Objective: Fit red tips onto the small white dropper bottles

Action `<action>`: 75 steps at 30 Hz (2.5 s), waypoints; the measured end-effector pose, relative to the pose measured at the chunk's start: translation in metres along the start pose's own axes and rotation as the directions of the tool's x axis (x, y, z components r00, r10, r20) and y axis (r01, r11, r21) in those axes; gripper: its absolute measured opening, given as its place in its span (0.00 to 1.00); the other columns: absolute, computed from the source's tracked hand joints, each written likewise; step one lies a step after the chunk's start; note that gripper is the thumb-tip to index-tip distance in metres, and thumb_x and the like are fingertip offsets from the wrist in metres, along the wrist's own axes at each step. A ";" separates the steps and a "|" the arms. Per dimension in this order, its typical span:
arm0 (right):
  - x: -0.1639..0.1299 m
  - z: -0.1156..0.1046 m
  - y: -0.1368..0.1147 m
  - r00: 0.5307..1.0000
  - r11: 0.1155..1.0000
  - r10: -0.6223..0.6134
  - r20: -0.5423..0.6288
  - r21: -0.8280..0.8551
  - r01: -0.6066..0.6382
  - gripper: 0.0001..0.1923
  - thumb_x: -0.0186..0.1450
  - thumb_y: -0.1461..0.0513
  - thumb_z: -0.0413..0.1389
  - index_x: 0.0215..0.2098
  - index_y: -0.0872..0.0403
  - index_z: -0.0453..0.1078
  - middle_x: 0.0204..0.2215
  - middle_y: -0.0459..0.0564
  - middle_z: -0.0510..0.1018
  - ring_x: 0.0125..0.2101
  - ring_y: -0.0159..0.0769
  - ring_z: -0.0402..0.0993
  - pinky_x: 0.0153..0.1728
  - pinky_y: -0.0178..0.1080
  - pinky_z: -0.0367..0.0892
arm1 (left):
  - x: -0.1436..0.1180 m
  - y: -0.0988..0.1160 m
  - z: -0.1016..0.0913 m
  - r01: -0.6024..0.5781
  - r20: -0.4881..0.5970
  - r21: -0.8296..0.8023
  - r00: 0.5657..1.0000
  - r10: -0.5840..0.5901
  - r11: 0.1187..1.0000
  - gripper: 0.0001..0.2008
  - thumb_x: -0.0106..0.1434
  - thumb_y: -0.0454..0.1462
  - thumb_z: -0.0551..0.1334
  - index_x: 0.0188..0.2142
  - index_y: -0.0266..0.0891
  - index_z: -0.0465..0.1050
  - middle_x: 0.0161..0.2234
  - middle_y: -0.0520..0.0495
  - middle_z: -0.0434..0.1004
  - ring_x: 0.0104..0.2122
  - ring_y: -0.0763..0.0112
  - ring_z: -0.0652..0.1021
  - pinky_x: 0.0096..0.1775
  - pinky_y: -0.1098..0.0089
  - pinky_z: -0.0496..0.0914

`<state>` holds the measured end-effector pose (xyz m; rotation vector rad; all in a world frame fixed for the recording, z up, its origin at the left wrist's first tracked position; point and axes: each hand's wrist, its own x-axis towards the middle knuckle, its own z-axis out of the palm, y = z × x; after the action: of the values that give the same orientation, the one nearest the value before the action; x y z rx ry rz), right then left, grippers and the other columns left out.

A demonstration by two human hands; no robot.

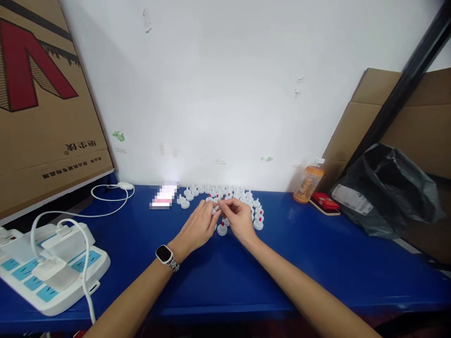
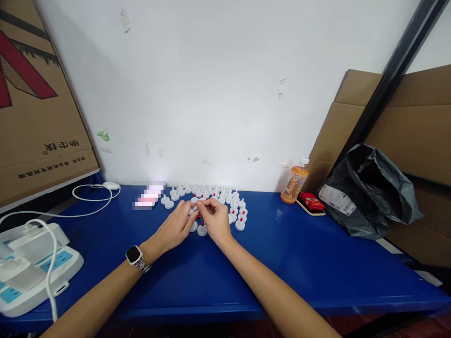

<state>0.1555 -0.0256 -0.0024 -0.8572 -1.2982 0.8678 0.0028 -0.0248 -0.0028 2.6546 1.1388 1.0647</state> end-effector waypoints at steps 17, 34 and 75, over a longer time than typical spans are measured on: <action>0.062 -0.079 -0.005 0.997 0.794 -0.045 0.068 -0.603 0.077 0.06 0.61 0.59 0.57 0.30 0.54 0.70 0.26 0.46 0.77 0.26 0.32 0.71 0.29 0.34 0.63 | 0.008 -0.010 -0.007 0.035 0.021 -0.078 0.999 -0.033 0.996 0.13 0.72 0.45 0.52 0.48 0.43 0.68 0.42 0.46 0.72 0.44 0.61 0.72 0.46 0.59 0.69; 0.092 -0.089 0.019 0.977 0.458 0.170 0.132 -0.888 0.040 0.12 0.63 0.57 0.57 0.42 0.54 0.73 0.31 0.49 0.81 0.31 0.35 0.74 0.33 0.34 0.62 | 0.019 -0.011 -0.013 -0.100 0.134 0.070 0.987 0.090 0.993 0.10 0.69 0.45 0.56 0.41 0.43 0.72 0.34 0.49 0.73 0.37 0.64 0.69 0.42 0.62 0.65; 0.039 -0.022 0.007 0.882 0.632 -0.044 0.469 -0.671 0.388 0.07 0.65 0.61 0.57 0.31 0.53 0.75 0.32 0.49 0.79 0.39 0.40 0.70 0.47 0.45 0.59 | 0.004 -0.034 -0.011 0.090 0.041 -0.058 0.995 -0.088 0.994 0.13 0.72 0.43 0.49 0.51 0.42 0.64 0.48 0.43 0.70 0.50 0.59 0.70 0.52 0.57 0.67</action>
<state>0.1803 0.0119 0.0066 -1.1482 -2.1769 0.2642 -0.0231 0.0004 -0.0033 2.5420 1.1860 1.0117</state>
